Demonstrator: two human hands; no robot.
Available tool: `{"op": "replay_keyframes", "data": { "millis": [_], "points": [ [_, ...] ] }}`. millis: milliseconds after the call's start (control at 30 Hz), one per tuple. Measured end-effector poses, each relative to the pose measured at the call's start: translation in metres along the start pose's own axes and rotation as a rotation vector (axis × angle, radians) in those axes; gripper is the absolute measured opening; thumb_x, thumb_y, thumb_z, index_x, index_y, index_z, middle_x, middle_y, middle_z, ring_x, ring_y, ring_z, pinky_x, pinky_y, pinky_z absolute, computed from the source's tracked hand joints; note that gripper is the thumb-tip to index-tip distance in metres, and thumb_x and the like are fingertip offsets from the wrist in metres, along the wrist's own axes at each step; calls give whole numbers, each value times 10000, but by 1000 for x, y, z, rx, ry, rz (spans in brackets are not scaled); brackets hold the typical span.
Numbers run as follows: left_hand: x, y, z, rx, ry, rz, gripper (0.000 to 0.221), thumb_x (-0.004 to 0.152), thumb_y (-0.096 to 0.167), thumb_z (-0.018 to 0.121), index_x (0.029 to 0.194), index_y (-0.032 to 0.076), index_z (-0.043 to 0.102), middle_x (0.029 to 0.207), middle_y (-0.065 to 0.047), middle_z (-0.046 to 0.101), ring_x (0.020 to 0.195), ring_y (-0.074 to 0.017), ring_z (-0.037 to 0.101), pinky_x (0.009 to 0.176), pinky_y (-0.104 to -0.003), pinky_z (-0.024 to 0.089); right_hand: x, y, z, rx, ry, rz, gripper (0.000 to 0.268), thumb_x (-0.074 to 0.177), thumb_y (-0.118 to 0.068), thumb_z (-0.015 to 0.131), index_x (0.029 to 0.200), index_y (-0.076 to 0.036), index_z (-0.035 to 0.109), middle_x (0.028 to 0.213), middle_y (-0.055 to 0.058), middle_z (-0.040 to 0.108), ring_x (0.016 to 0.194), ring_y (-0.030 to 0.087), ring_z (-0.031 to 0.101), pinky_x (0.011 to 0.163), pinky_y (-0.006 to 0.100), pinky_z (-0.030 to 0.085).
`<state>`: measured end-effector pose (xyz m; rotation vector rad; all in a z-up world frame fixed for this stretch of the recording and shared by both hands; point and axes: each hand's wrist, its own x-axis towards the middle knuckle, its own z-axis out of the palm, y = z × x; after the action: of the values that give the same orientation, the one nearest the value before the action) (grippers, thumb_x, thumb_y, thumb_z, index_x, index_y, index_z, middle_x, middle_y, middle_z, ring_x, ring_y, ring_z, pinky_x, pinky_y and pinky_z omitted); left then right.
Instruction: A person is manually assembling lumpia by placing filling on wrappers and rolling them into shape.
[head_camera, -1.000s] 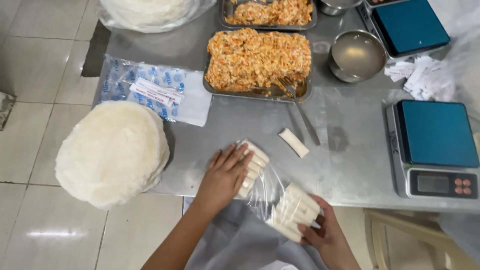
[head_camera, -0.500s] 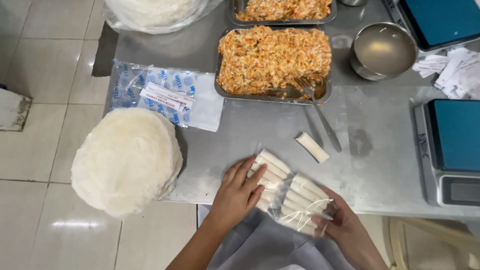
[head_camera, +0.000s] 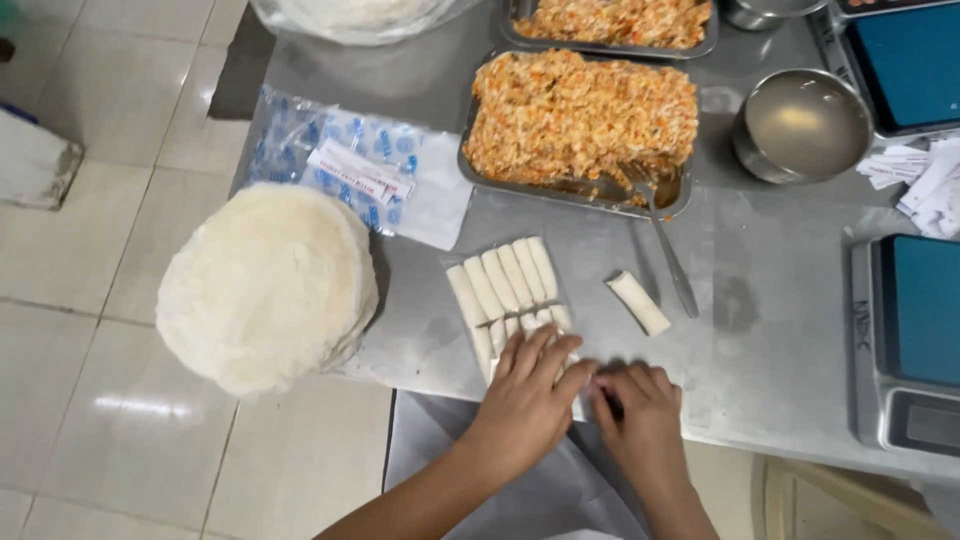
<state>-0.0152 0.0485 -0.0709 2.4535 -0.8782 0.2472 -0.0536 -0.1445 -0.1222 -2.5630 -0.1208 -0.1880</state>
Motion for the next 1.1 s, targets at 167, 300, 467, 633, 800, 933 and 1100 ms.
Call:
{"op": "replay_keyframes", "data": {
  "millis": [167, 300, 467, 633, 800, 933, 1100],
  "points": [
    [7, -10, 16, 226, 223, -51, 301, 902, 82, 672, 1187, 178, 660, 1295, -48, 595, 1252, -331, 558, 1025, -511, 433, -11, -12, 11, 33, -28, -51, 71, 863, -207, 676, 800, -207, 641, 736, -45, 589, 813, 243, 533, 756, 417, 374],
    [-25, -10, 4, 160, 177, -136, 368, 940, 274, 728, 1284, 196, 624, 1340, -56, 549, 1302, -342, 493, 1058, -559, 401, -8, -16, 8, 94, -6, -20, 215, 817, -271, 745, 967, -180, 621, 979, 58, 555, 1011, 286, 536, 915, 435, 395],
    [-82, -21, -1, 264, 80, -458, 691, 964, 613, 483, 1515, 197, 479, 1250, -89, 539, 1039, -349, 494, 899, -516, 371, 29, -44, 10, 12, -17, -315, 555, 879, -414, 712, 1382, -211, 595, 1554, 81, 439, 1501, 391, 342, 1209, 570, 283],
    [-84, -26, -4, 34, 55, -467, 696, 787, 103, 633, 1469, 102, 492, 972, -5, 689, 902, -276, 558, 856, -459, 352, 48, -50, 14, -84, -156, -320, 479, 939, -492, 606, 1383, -312, 616, 1391, -141, 624, 1199, 160, 551, 835, 380, 350],
    [-86, -18, 2, -160, 166, -397, 504, 869, 69, 567, 1372, 38, 566, 1254, -101, 695, 948, -322, 577, 900, -458, 408, 40, -61, 57, -207, -69, -190, 873, 697, -705, 718, 1486, -383, 526, 1401, -44, 516, 1177, 292, 454, 951, 492, 359],
    [-139, -62, 5, -472, 328, -679, 399, 929, 113, 642, 1326, 71, 648, 1115, -79, 723, 770, -172, 639, 811, -317, 495, 38, -104, 62, -190, -153, -155, 870, 851, -771, 566, 1564, -292, 429, 1427, 48, 505, 1169, 348, 479, 950, 509, 388],
    [-193, -66, 9, -778, 691, -1009, 194, 837, 128, 812, 953, 44, 681, 796, -65, 664, 741, -166, 627, 734, -303, 548, 34, -82, 20, 387, -486, -112, 729, 897, -418, 731, 1526, -190, 441, 1495, 89, 417, 1252, 233, 532, 1083, 406, 422]
  ]
}}
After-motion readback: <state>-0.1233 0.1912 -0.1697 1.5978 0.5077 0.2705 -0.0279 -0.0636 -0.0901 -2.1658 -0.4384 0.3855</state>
